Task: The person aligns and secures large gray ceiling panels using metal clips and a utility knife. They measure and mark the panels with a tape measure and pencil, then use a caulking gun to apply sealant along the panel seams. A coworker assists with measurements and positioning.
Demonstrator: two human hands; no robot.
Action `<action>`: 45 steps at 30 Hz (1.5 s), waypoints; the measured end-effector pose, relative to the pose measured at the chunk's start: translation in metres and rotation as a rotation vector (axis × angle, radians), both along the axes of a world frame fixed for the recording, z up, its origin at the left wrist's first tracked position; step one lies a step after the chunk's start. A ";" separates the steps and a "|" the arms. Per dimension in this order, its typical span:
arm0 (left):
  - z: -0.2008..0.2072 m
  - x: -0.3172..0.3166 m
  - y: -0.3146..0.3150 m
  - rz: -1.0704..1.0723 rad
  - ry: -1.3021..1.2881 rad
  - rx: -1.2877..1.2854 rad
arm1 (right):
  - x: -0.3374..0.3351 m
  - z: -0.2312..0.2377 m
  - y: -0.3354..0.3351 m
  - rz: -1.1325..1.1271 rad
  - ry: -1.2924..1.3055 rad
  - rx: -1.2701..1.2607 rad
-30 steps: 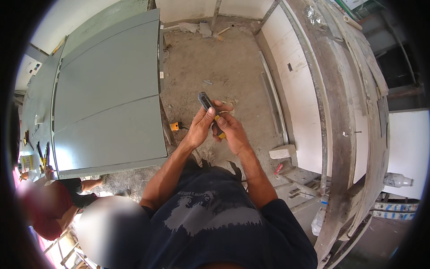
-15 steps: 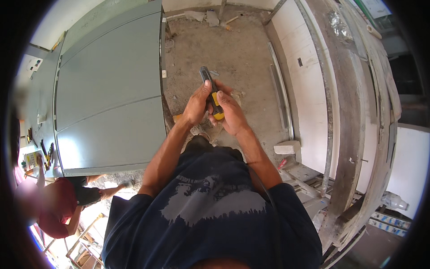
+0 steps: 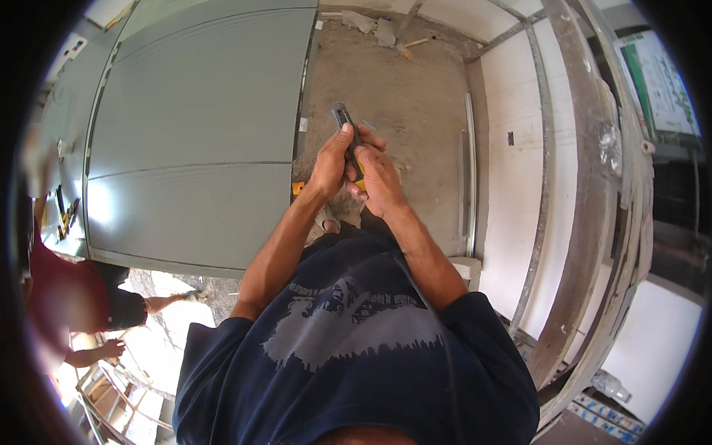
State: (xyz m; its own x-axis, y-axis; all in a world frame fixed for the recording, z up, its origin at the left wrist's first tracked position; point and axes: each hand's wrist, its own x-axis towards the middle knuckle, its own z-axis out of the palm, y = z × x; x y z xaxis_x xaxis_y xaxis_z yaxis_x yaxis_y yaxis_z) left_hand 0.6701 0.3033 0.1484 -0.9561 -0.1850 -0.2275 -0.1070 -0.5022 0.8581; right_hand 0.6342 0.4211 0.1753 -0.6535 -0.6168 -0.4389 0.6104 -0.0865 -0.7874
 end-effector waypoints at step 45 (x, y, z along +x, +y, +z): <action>0.004 -0.038 -0.048 0.238 0.170 -0.074 | -0.093 -0.030 -0.031 0.230 0.186 0.104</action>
State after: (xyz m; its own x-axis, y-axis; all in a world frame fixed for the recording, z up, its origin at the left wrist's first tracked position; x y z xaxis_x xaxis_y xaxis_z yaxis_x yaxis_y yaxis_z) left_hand 0.6317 0.2548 0.1521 -0.9070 -0.4187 -0.0459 0.1544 -0.4318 0.8887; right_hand 0.5408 0.3899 0.1456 -0.5770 -0.7159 -0.3930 0.4488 0.1241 -0.8850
